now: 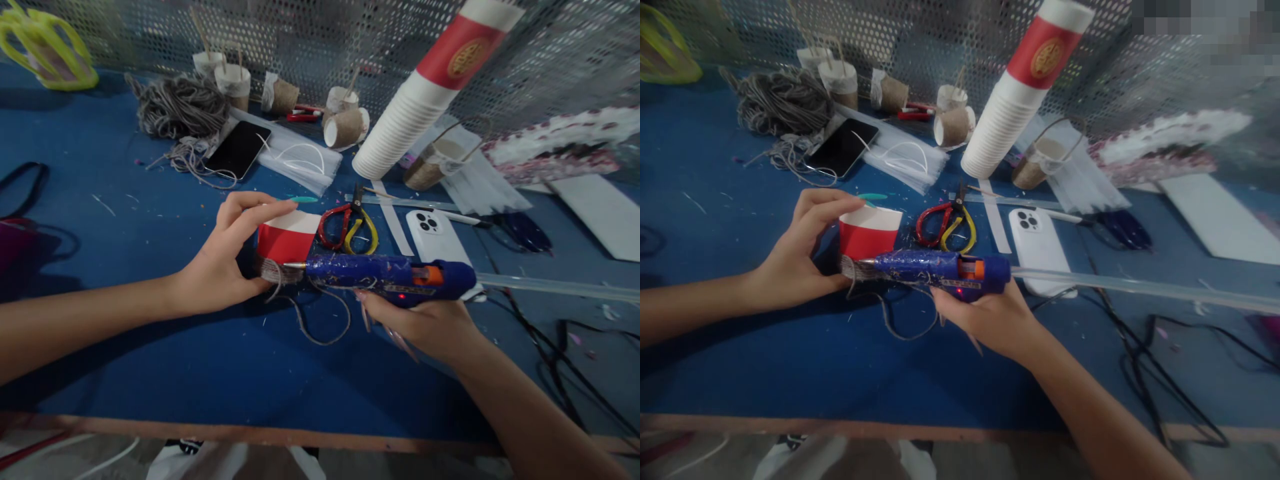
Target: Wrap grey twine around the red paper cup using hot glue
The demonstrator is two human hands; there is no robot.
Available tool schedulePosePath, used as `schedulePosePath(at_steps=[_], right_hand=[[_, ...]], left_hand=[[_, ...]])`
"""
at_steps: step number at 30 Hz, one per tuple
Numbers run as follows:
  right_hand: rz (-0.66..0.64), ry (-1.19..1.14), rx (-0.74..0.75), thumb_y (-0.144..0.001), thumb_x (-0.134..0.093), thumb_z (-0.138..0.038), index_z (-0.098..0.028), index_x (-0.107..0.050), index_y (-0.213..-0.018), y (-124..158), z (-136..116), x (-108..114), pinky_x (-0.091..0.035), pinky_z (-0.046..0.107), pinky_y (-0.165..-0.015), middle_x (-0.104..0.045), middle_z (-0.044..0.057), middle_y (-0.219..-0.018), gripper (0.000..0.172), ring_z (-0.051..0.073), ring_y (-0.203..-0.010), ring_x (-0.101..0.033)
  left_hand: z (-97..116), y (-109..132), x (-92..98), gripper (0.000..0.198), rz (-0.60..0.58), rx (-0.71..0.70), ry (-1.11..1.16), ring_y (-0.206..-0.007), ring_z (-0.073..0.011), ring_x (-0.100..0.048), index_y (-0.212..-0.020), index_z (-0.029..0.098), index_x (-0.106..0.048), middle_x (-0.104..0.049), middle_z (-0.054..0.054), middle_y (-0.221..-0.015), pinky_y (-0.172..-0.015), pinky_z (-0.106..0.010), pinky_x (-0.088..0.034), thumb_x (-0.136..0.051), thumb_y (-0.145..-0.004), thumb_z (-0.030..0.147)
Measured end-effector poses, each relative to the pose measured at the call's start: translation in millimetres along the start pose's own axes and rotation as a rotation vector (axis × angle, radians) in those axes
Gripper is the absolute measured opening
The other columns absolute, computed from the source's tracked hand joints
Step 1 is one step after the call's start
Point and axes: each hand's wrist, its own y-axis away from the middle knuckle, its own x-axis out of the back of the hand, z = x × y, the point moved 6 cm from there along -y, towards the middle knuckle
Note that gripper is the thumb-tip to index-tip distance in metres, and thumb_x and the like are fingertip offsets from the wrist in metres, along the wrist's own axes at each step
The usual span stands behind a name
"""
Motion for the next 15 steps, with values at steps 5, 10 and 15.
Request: schedulePosePath(at_steps=[5, 10, 15], right_hand=[[-0.008, -0.076, 0.005, -0.072, -0.06, -0.019, -0.026, -0.056, -0.056, -0.8, -1.4, -1.1, -0.057, 0.024, -0.051, -0.063, -0.007, -0.052, 0.018, 0.014, -0.047, -0.063], [0.013, -0.007, 0.048, -0.071, -0.061, -0.016, -0.026, -0.058, -0.054, 0.7, -1.9, 2.0, -0.055, 0.023, -0.046, -0.062, -0.007, -0.048, 0.02, 0.013, -0.043, -0.061], [0.013, -0.06, 0.083, -0.072, -0.061, -0.015, -0.025, -0.057, -0.053, -2.9, -8.0, 2.0, -0.057, 0.022, -0.049, -0.062, -0.007, -0.048, 0.022, 0.012, -0.044, -0.062]], left_hand=[[0.3, -0.3, -0.2, 0.072, -0.008, 0.0, -0.006, -0.122, -0.0282, -0.047, -0.138, 0.03, -0.044, -0.047, -0.011, -0.122, -0.105, -0.051, -0.049, -0.075, -0.073, 0.021], [0.4, -0.8, -1.5, 0.073, -0.003, -0.015, 0.041, -0.123, -0.0282, -0.046, -0.139, 0.029, -0.042, -0.046, -0.011, -0.123, -0.106, -0.051, -0.049, -0.074, -0.073, 0.021], [-0.8, -0.2, -2.0, 0.073, -0.014, -0.012, 0.088, -0.125, -0.0289, -0.044, -0.139, 0.029, -0.041, -0.043, -0.011, -0.125, -0.106, -0.052, -0.049, -0.074, -0.074, 0.021]])
